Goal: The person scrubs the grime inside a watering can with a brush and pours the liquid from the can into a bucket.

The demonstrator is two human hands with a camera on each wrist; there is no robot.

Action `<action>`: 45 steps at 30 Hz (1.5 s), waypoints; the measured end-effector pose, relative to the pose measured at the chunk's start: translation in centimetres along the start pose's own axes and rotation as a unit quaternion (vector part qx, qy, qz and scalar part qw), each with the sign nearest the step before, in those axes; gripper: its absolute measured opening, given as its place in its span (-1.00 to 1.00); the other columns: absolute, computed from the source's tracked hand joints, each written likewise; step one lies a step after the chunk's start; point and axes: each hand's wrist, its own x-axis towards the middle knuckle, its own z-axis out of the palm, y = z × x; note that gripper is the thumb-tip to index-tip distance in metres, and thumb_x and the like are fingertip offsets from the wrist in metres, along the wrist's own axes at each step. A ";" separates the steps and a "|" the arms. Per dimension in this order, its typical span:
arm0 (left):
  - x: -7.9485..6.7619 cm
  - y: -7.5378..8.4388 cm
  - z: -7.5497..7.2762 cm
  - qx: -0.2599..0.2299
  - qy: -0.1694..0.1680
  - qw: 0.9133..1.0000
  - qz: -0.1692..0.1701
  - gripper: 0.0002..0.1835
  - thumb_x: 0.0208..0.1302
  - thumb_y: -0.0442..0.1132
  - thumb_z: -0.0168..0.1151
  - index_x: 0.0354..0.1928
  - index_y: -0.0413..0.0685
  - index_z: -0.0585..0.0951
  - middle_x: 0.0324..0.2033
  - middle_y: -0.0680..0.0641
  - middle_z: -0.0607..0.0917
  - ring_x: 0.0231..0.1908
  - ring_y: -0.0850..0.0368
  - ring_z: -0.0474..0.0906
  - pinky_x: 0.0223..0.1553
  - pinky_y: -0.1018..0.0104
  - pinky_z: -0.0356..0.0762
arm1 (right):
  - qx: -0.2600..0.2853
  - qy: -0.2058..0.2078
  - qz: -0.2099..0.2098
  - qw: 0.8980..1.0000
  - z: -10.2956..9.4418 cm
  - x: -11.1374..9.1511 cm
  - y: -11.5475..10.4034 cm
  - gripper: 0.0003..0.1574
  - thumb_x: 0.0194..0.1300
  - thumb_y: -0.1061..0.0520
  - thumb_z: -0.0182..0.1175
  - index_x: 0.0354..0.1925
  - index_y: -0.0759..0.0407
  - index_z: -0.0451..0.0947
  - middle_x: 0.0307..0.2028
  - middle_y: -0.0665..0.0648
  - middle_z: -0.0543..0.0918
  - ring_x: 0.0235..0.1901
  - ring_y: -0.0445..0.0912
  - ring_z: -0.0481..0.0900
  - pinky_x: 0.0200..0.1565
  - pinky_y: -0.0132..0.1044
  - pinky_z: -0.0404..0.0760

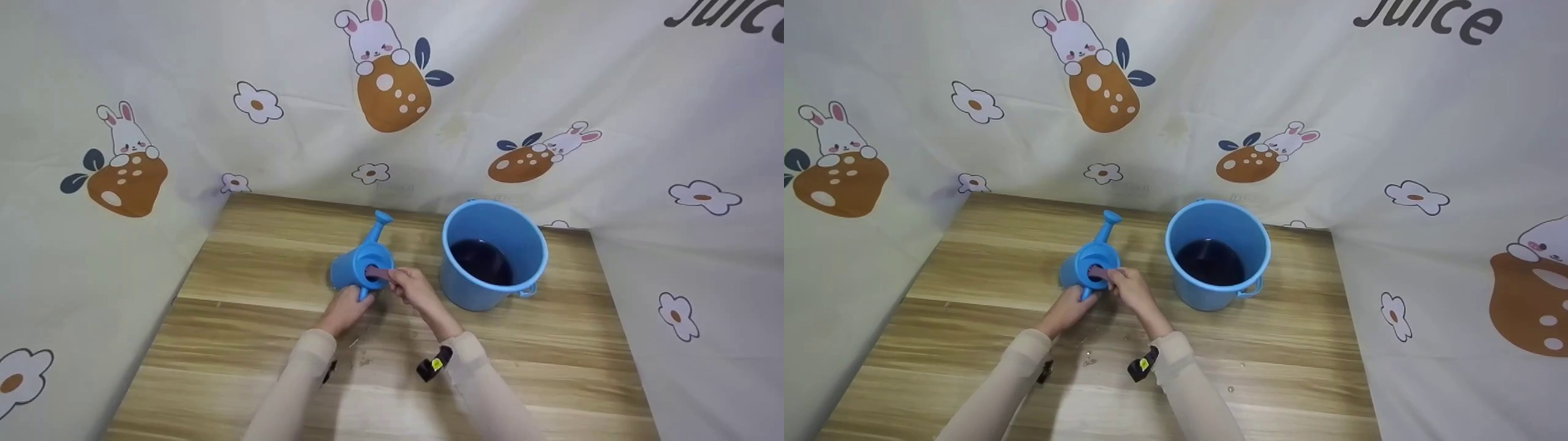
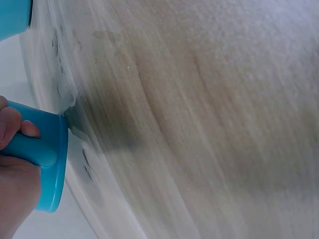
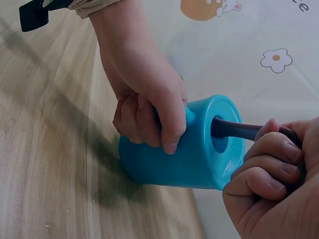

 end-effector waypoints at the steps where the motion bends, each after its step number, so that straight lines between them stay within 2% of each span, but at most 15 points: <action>1: 0.0 0.0 0.0 0.001 0.000 1.000 0.000 -0.59 0.31 -0.16 0.11 -0.68 0.08 0.22 -0.73 0.16 0.23 -0.67 0.26 0.18 -0.59 0.39 0.15 | 0.002 0.004 0.002 1.000 0.0 0.1 0.2 -0.56 0.52 0.16 -0.09 -0.55 0.18 0.40 -0.73 -0.09 0.32 -0.73 -0.30 0.16 -0.62 -0.43 0.12; 8: -0.2 0.2 0.0 0.000 -0.006 1.000 0.003 -0.60 0.31 -0.16 0.11 -0.66 0.08 0.22 -0.71 0.16 0.22 -0.65 0.26 0.19 -0.58 0.38 0.18 | -0.007 0.022 0.006 1.000 0.3 0.9 1.2 -0.58 0.50 0.07 -0.04 -0.53 0.17 0.42 -0.70 -0.09 0.36 -0.70 -0.27 0.18 -0.60 -0.42 0.14; 11: -0.2 0.4 0.1 -0.001 -0.012 1.000 0.001 -0.61 0.31 -0.16 0.10 -0.65 0.08 0.23 -0.71 0.15 0.23 -0.65 0.26 0.19 -0.56 0.38 0.18 | -0.016 0.021 0.004 1.000 0.3 1.1 1.2 -0.58 0.49 0.07 -0.04 -0.54 0.14 0.42 -0.70 -0.09 0.36 -0.69 -0.27 0.19 -0.60 -0.42 0.16; 18: -0.2 0.6 0.4 0.038 -0.014 0.999 0.020 -0.61 0.28 -0.17 0.10 -0.68 0.09 0.23 -0.74 0.16 0.25 -0.68 0.26 0.19 -0.59 0.39 0.16 | -0.053 0.017 -0.014 0.998 0.7 1.7 1.4 -0.59 0.47 0.07 -0.04 -0.55 0.11 0.40 -0.71 -0.11 0.32 -0.70 -0.28 0.20 -0.59 -0.44 0.18; 20: -0.1 0.6 0.5 0.040 -0.017 0.999 0.016 -0.62 0.28 -0.16 0.10 -0.67 0.09 0.24 -0.73 0.16 0.25 -0.67 0.26 0.20 -0.59 0.39 0.17 | -0.057 0.014 -0.013 0.998 0.9 1.7 1.0 -0.61 0.47 0.09 -0.04 -0.53 0.16 0.41 -0.71 -0.10 0.32 -0.70 -0.28 0.20 -0.59 -0.43 0.18; 29: -0.2 0.7 0.4 0.032 -0.022 0.999 0.012 -0.63 0.30 -0.17 0.10 -0.64 0.09 0.25 -0.70 0.15 0.25 -0.65 0.25 0.21 -0.57 0.38 0.21 | -0.059 0.008 -0.019 0.998 1.3 2.3 1.8 -0.62 0.42 0.11 -0.04 -0.56 0.12 0.41 -0.76 -0.13 0.27 -0.73 -0.29 0.16 -0.61 -0.44 0.15; 34: -0.3 0.7 0.4 0.036 -0.027 0.999 0.010 -0.64 0.30 -0.15 0.10 -0.63 0.09 0.26 -0.70 0.15 0.27 -0.65 0.25 0.23 -0.57 0.38 0.22 | -0.046 0.008 -0.016 0.999 1.4 2.1 1.7 -0.62 0.45 0.13 -0.05 -0.53 0.18 0.42 -0.74 -0.13 0.29 -0.72 -0.31 0.17 -0.62 -0.45 0.15; 38: -0.3 0.6 0.3 0.041 -0.028 0.999 -0.001 -0.63 0.30 -0.15 0.11 -0.65 0.10 0.26 -0.71 0.15 0.27 -0.66 0.26 0.22 -0.58 0.39 0.21 | -0.039 -0.007 -0.011 0.999 1.2 1.6 1.3 -0.60 0.50 0.15 -0.08 -0.49 0.26 0.42 -0.74 -0.11 0.27 -0.72 -0.30 0.16 -0.60 -0.44 0.14; 41: -0.4 0.5 0.3 0.039 -0.024 0.999 -0.005 -0.63 0.29 -0.15 0.11 -0.65 0.10 0.25 -0.72 0.16 0.27 -0.67 0.26 0.22 -0.60 0.39 0.20 | -0.031 -0.017 -0.009 0.999 1.1 0.5 0.0 -0.60 0.51 0.18 -0.11 -0.48 0.31 0.41 -0.74 -0.09 0.27 -0.72 -0.30 0.15 -0.60 -0.45 0.14; 45: -0.3 0.2 0.4 0.043 -0.009 0.999 0.009 -0.62 0.26 -0.17 0.10 -0.67 0.10 0.22 -0.72 0.16 0.23 -0.66 0.26 0.19 -0.58 0.39 0.16 | -0.011 -0.022 0.000 1.000 1.1 -0.9 -1.6 -0.62 0.49 0.20 -0.12 -0.48 0.30 0.39 -0.73 -0.08 0.28 -0.72 -0.30 0.16 -0.61 -0.46 0.15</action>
